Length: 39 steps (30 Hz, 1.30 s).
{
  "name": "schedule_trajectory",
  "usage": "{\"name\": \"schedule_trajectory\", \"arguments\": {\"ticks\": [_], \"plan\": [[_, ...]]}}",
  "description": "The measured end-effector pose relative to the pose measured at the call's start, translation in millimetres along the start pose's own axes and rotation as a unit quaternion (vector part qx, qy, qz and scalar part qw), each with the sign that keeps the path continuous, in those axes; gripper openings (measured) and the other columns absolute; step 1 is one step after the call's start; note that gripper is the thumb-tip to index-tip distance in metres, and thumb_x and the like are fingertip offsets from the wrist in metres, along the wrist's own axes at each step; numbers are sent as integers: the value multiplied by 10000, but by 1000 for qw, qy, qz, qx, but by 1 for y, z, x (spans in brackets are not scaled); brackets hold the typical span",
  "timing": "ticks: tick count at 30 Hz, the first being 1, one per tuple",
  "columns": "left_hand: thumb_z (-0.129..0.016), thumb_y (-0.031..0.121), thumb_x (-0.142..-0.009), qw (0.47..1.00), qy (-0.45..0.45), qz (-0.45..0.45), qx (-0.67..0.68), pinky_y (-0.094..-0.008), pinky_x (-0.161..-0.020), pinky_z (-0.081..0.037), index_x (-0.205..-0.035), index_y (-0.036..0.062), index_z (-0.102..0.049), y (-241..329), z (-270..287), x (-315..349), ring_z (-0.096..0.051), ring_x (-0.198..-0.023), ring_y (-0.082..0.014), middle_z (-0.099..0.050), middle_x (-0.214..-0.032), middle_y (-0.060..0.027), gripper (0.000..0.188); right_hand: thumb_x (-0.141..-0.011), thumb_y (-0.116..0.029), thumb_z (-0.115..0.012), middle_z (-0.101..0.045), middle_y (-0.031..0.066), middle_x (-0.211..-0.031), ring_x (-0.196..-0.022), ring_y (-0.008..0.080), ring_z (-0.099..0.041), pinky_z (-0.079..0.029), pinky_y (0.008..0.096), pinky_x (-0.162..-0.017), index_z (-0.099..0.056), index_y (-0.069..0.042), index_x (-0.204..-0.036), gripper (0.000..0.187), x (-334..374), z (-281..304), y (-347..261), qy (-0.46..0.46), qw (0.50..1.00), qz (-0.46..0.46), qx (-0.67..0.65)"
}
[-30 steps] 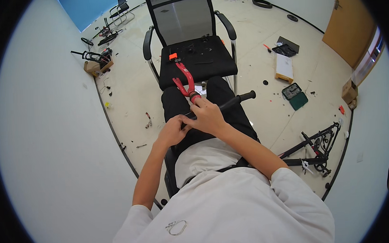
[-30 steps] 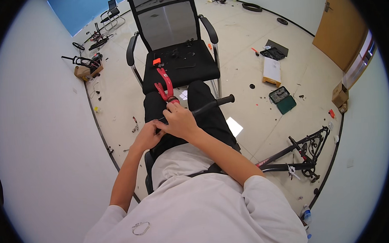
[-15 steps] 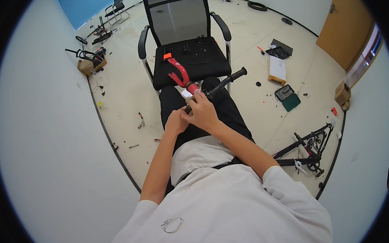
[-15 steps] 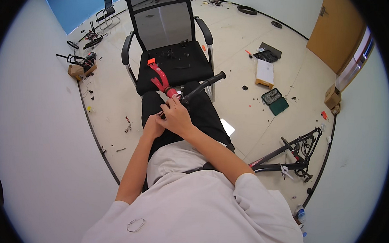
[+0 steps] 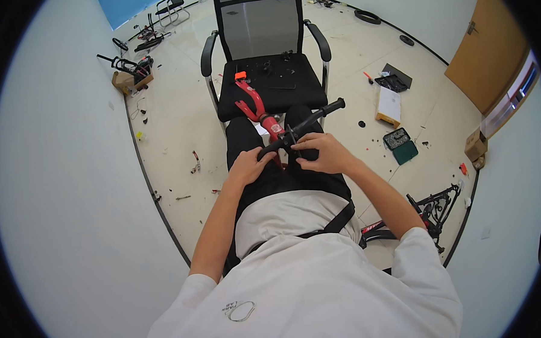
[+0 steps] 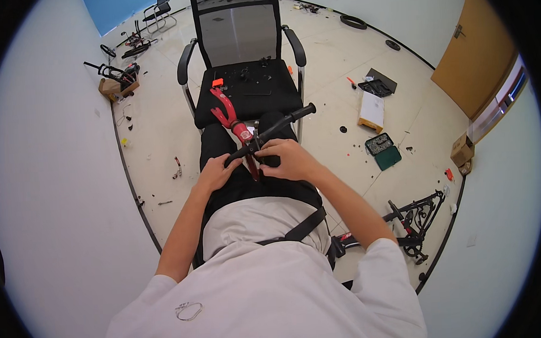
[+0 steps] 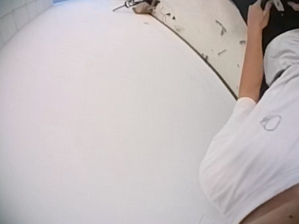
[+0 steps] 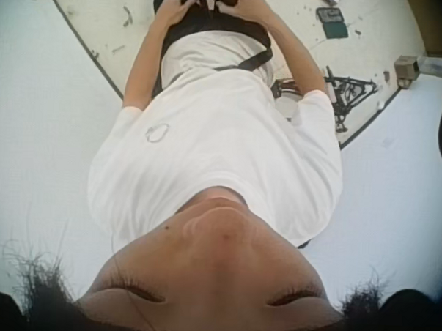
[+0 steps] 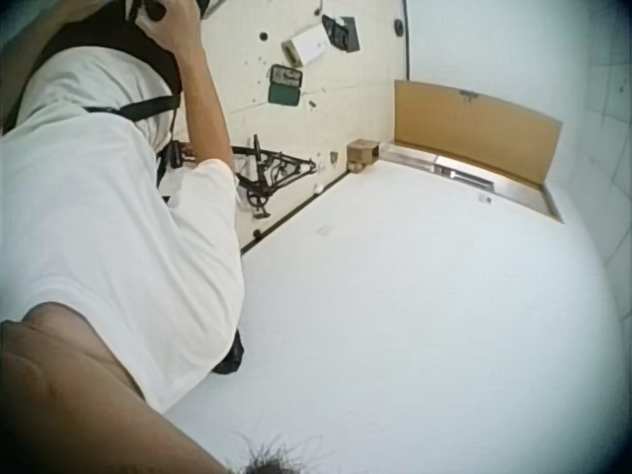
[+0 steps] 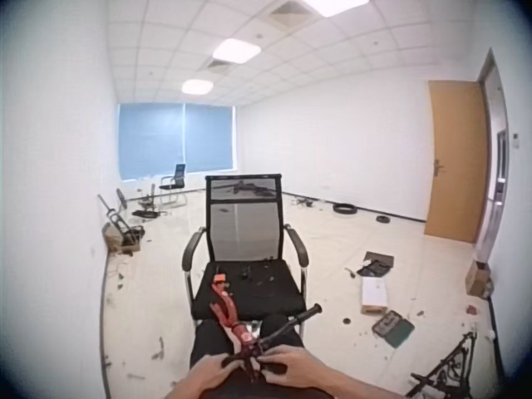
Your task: The person assembles a bicycle handlebar by attaching a black grip to a red fork stem and tightening it with an Allen key. They repeatedly adjust the grip and tighten the bolt while seated.
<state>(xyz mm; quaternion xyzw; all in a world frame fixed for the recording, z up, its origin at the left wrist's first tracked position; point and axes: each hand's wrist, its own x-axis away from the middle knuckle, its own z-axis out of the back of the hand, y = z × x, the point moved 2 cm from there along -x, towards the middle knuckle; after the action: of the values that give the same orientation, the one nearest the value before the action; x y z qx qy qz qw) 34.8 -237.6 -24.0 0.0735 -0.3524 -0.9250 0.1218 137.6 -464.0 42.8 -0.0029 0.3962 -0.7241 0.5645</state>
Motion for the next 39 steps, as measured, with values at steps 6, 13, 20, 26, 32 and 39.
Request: {"name": "schedule_trajectory", "arguments": {"ticks": [6,13,20,26,32,39], "plan": [[-621,533,-953,1000,-7,-9,-24,-446,-621,-469,-952,-16,-652,-4,4,8,-623,-673,-417,-632,-731,-248,549,-769,-176,-793,-747,150,-975,-875,246,-721,-559,349,-838,-770,-49,-1078,335,-3,44,21,-107,986,-93,-86],[-612,498,-972,999,3,-32,11,-438,-596,-447,-967,-36,-635,-9,0,9,-573,-615,-390,-596,-693,-249,534,-856,-78,-743,-734,99,-772,-637,123,-683,-557,266,-621,-745,69,-969,186,-13,62,56,-74,967,-196,-142],[-613,460,-981,999,4,-42,26,-437,-587,-437,-956,-42,-619,-7,-4,8,-545,-602,-407,-572,-677,-250,503,-885,-63,-717,-716,95,-721,-599,133,-691,-565,258,-559,-741,72,-939,148,-42,54,90,49,958,-244,-142],[-617,437,-987,999,-1,-49,18,-429,-578,-431,-944,-39,-612,-5,-8,16,-517,-580,-389,-558,-666,-240,479,-833,-116,-775,-747,146,-776,-643,169,-741,-601,282,-589,-747,79,-913,212,-105,28,108,30,945,-259,-197],[-631,414,-980,998,-4,-54,11,-436,-594,-446,-950,-52,-612,-3,-16,12,-557,-644,-445,-580,-701,-266,467,-714,-215,-786,-726,224,-870,-885,376,-718,-584,434,-826,-786,-38,-878,241,-136,-29,85,44,977,-193,79],[-653,379,-952,999,-18,-39,-17,-498,-702,-518,-1024,-30,-659,-12,-13,10,-652,-817,-470,-657,-821,-303,416,-756,-133,-713,-717,125,-804,-824,308,-709,-568,424,-733,-780,-95,-808,94,-112,-96,-1,-115,969,-35,215]]}}
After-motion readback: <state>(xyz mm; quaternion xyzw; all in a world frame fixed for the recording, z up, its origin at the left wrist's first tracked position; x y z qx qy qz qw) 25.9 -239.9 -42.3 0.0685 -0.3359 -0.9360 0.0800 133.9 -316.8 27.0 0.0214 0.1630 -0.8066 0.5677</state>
